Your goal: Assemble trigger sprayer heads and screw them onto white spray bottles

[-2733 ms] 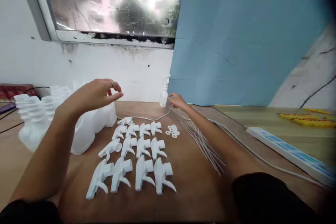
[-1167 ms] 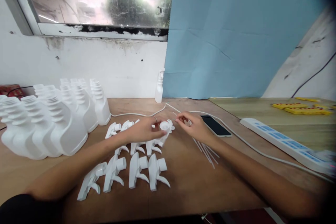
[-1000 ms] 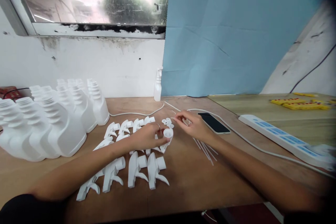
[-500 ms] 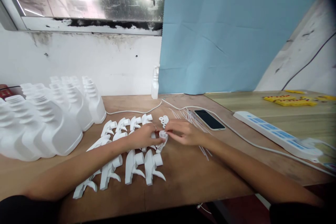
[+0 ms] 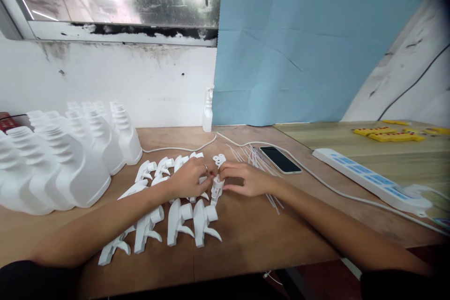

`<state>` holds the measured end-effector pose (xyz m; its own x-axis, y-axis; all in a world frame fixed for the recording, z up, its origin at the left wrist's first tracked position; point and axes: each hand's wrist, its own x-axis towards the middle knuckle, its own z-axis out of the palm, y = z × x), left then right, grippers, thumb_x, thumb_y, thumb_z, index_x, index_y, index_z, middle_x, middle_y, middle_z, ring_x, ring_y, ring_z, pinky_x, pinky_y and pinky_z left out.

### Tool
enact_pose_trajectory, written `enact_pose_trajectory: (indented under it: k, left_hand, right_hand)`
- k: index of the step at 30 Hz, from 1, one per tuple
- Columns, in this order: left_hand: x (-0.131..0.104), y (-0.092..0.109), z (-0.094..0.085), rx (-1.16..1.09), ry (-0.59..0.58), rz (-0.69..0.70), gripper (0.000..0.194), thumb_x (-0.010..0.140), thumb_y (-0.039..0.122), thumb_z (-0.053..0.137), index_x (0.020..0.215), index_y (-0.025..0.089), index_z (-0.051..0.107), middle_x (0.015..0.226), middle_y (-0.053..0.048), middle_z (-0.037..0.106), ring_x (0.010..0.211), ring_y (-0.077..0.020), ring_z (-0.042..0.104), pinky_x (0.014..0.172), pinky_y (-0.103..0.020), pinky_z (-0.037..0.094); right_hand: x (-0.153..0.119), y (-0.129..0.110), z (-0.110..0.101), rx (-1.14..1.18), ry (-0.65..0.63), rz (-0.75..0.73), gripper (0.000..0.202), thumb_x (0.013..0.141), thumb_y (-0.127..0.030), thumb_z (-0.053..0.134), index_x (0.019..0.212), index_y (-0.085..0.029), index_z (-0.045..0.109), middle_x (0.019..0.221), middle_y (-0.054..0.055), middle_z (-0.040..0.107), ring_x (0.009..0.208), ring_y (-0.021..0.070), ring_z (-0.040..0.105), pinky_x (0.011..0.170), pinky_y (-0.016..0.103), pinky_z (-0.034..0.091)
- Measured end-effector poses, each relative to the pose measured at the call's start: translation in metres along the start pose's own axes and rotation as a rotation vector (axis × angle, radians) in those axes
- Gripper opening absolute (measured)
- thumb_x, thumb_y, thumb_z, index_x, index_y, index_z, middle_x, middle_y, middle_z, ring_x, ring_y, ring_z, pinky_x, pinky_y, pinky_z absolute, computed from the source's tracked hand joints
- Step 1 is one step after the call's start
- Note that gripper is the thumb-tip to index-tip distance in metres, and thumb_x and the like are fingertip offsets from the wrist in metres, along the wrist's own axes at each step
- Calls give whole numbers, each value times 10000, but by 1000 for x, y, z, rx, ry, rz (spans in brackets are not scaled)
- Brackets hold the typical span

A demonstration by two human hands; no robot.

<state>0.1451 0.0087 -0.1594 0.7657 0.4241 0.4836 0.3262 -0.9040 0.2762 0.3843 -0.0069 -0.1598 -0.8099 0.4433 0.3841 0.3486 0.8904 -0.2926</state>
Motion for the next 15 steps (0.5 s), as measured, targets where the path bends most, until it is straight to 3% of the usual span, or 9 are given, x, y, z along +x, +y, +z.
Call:
enact_pose_trajectory:
  k: [4, 15]
  left_hand:
    - [0, 0, -1, 34, 7, 84, 223, 804, 103, 477, 909, 186, 655, 897, -40, 684, 864, -199, 608, 799, -334, 435]
    - [-1, 0, -2, 78, -57, 117, 176, 802, 141, 543, 910, 191, 673, 917, -38, 695, 874, -201, 622, 802, -319, 447]
  right_hand:
    - [0, 2, 1, 7, 5, 24, 169, 922, -324, 623, 1011, -180, 624, 996, 79, 667, 921, 183, 630, 836, 310, 494]
    - [1, 2, 4, 14, 19, 35, 168, 931, -348, 615, 948, -183, 643, 947, 62, 676, 877, 170, 636, 802, 287, 492]
